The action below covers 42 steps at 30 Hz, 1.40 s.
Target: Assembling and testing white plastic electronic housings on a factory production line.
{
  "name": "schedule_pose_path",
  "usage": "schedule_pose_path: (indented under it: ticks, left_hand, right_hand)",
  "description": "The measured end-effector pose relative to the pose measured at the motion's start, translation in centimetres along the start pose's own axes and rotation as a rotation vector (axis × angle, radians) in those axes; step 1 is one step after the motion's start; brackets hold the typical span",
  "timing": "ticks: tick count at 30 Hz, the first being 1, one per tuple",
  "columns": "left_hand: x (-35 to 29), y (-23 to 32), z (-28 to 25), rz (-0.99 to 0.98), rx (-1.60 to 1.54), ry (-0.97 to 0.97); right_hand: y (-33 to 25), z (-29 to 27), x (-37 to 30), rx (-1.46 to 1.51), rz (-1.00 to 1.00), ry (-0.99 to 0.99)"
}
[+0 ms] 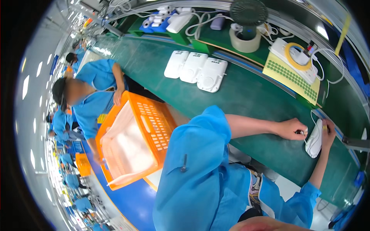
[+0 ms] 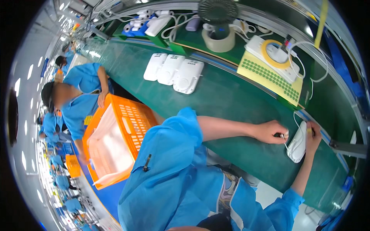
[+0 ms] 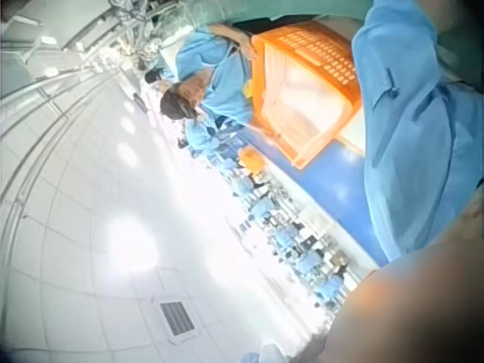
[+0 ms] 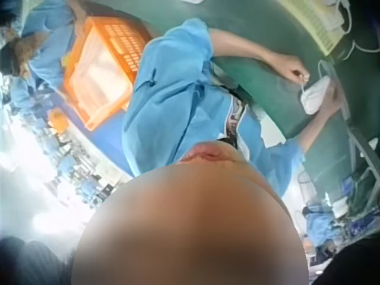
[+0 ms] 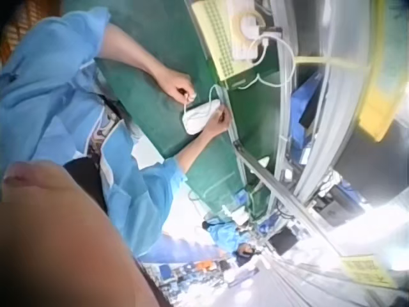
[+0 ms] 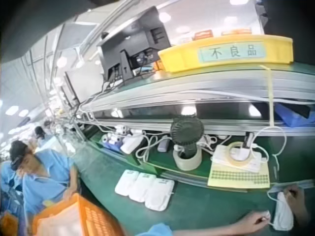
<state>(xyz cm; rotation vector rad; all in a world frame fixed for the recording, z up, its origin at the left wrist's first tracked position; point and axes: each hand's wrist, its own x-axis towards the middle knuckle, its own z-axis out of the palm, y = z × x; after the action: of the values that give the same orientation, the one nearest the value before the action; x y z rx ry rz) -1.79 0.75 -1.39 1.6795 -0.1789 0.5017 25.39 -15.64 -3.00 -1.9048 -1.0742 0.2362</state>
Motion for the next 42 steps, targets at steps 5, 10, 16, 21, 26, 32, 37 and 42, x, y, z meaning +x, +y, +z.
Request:
schedule_pose_path:
  ticks: [5,10,16,21,26,32,37,42]
  left_hand:
    - [0.3,-1.0,1.1,0.057,0.051,0.038]
    - [-0.1,-0.7,1.8,0.038,0.187,0.071]
    - [0.5,0.2,2.3,-0.013,0.175,0.087]
    - [0.9,-0.4,2.1,-0.001,0.107,0.116]
    - [1.3,-0.8,1.5,0.015,-0.018,0.136]
    - [1.5,-1.6,-0.1,-0.153,-0.476,0.136]
    - [1.5,-0.8,-0.6,-0.147,-0.443,0.163]
    - [1.7,-0.9,-1.0,-0.075,-0.338,0.202]
  right_hand:
    - [0.8,-0.4,-0.1,0.015,-0.077,0.003]
    - [0.6,-0.9,0.4,0.028,-0.131,-0.157]
    - [3.2,-2.6,0.2,0.004,-0.122,-0.168]
    - [5.2,-3.1,1.0,0.033,-0.086,-0.236]
    - [6.7,-2.0,1.0,-0.034,-0.124,-0.146]
    - [3.7,1.3,0.5,0.062,-0.052,-0.035]
    - [-1.7,0.3,0.0,0.133,0.002,0.141]
    - [-6.3,-1.3,-1.7,-0.032,-0.370,0.142]
